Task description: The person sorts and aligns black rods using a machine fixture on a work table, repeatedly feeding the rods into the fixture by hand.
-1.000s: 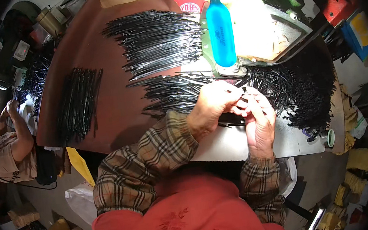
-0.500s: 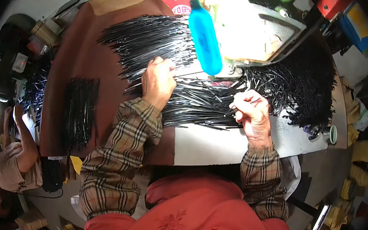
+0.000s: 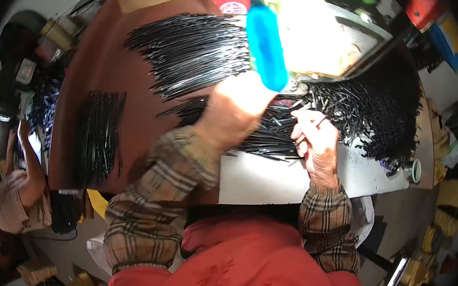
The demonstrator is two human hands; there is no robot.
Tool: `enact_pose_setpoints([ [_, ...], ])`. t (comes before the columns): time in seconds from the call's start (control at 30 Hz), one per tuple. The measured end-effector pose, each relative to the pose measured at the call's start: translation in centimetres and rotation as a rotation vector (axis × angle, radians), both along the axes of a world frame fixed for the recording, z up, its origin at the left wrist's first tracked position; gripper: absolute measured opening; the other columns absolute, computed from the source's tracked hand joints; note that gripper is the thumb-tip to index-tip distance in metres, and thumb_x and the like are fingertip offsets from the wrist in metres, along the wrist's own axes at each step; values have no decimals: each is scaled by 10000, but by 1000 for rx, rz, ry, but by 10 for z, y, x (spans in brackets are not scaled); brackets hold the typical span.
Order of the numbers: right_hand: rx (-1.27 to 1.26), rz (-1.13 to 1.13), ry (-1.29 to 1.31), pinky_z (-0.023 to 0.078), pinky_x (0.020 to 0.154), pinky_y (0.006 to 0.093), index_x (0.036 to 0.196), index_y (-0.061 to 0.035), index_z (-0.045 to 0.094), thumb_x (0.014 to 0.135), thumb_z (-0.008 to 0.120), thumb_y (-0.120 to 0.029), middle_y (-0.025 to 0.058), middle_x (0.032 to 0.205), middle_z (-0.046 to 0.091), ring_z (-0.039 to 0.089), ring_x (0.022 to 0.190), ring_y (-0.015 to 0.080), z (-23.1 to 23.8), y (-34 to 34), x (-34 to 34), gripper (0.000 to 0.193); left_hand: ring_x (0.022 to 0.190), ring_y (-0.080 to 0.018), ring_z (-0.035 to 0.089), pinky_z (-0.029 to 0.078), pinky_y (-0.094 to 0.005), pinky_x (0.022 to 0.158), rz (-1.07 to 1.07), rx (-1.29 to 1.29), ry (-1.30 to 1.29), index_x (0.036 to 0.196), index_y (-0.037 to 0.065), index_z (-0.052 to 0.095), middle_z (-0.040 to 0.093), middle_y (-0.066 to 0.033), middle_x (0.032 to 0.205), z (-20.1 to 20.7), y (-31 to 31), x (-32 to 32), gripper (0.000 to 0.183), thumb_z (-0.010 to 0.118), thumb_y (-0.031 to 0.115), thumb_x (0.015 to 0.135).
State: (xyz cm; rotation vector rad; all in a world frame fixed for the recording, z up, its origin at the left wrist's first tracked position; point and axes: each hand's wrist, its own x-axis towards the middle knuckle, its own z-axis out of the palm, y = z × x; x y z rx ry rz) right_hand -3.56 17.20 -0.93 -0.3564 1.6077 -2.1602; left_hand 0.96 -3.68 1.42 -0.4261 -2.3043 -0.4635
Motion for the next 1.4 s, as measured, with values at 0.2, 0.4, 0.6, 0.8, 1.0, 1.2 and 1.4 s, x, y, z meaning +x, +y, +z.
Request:
enact_pose_setpoints([
  [0.2,123,-219,117,322,453,163,1008,-3,661,927,548,-63,-1,697,559,438,531,24,3,-3,1,151,757,-273,638,508,-343,681,-72,677,-104,996,7,659,647,-161,847,-41,45,-18,218,592,1,789],
  [0.4,157,-137,229,386,523,181,978,13,643,916,560,-49,0,692,580,478,582,36,-4,-18,-7,121,596,-3,502,363,-149,474,-249,1371,-498,1123,20,621,641,14,814,-32,40,-16,257,641,111,884],
  [0.6,178,-138,316,416,516,200,1002,21,643,928,567,-89,14,681,605,521,580,45,-8,-21,-8,153,498,-4,440,324,-162,433,-182,1495,-614,1100,28,680,588,31,685,-15,41,-5,215,605,106,915],
  [0.8,202,-159,333,418,515,205,1002,17,648,922,566,-85,20,672,605,531,584,49,-8,-20,-10,153,508,-15,433,333,-165,460,-156,1488,-645,795,44,640,580,24,680,-11,42,-2,131,597,116,897],
  [1.0,163,-159,359,423,513,208,987,17,648,921,565,-84,18,666,604,535,580,52,-14,-20,-12,146,503,-25,428,316,-182,462,-68,1423,-669,745,33,621,531,33,611,-16,43,-3,154,597,97,882],
  [1.2,172,-164,352,425,510,210,982,11,654,920,568,-87,14,664,607,535,578,50,-13,-22,-13,145,507,-19,423,277,-159,417,-52,1399,-708,1055,1,632,601,-7,762,-24,39,-5,194,628,97,886],
  [1.4,194,-146,338,345,527,175,1004,22,653,943,523,-112,-13,708,564,448,601,21,-9,-21,-9,196,509,-28,432,286,-158,422,-35,1396,-686,1036,-2,640,611,-15,775,-21,43,-4,189,649,92,872],
])
